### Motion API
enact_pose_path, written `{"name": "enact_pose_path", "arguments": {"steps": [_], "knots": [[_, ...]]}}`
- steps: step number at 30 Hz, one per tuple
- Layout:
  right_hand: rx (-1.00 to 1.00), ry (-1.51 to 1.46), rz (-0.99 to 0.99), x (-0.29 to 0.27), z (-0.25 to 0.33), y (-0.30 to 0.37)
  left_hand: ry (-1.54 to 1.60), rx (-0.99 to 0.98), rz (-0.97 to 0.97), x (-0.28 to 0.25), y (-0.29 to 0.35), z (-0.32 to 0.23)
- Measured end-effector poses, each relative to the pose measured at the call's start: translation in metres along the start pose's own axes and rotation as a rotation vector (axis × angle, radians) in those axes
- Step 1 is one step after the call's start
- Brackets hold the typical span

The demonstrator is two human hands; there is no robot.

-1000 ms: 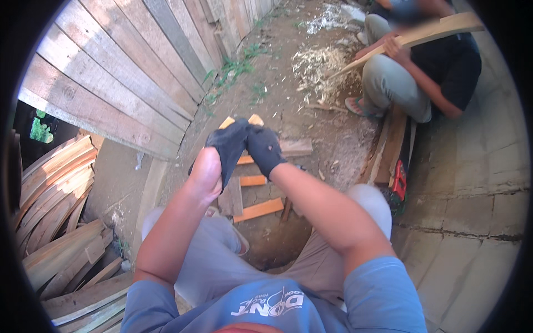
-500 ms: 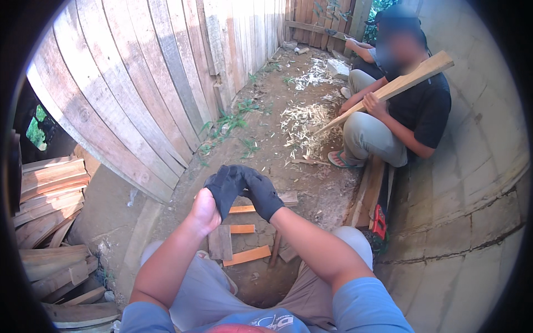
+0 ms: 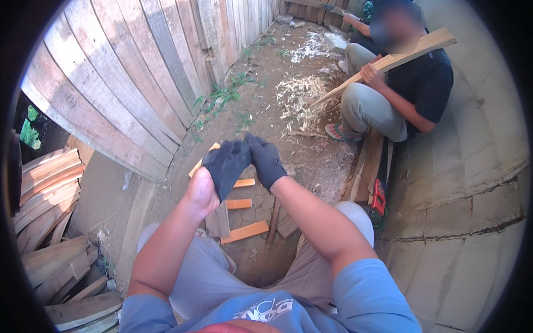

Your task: The person sits on the ground and uses a hammer to split small pieces of wood placed on a wooden block. They repeatedly position the wood, strike it with the hammer, and adjust the pieces.

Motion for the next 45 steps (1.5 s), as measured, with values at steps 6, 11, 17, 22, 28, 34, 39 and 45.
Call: {"name": "enact_pose_path", "arguments": {"steps": [6,11,17,22,28,34,39,45], "knots": [[0.085,-0.107,0.231,0.041,0.003,0.023,-0.046,0.113,-0.038,-0.006,-0.001,-0.018],[0.049,-0.090,0.147,0.039,0.006,0.020,-0.040,0.099,0.001,-0.004,0.001,-0.015],[0.005,0.034,0.031,0.017,0.002,0.015,-0.090,0.107,-0.036,0.005,0.002,-0.007],[-0.001,0.221,-0.001,0.020,0.014,0.015,-0.301,0.151,-0.032,0.008,0.004,-0.010],[0.028,0.355,-0.107,-0.005,0.003,0.007,-1.093,0.288,0.131,0.035,-0.003,-0.013],[-0.071,0.386,-0.114,-0.001,0.017,0.011,-1.306,0.610,0.170,0.054,0.009,-0.017],[-0.009,-0.052,0.140,0.037,0.033,0.025,-1.296,0.567,0.130,0.031,0.000,-0.029],[-0.106,0.240,-0.004,0.023,0.049,0.025,-0.207,0.181,0.048,0.014,-0.001,-0.011]]}}
Point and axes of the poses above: each hand's wrist, its own y-axis away from the middle knuckle, its own x-axis out of the palm, z = x × y, the point moved 10 cm from there along -y, towards the middle knuckle, and after that the axes turned 4 degrees about z, right-handed, at the moved point
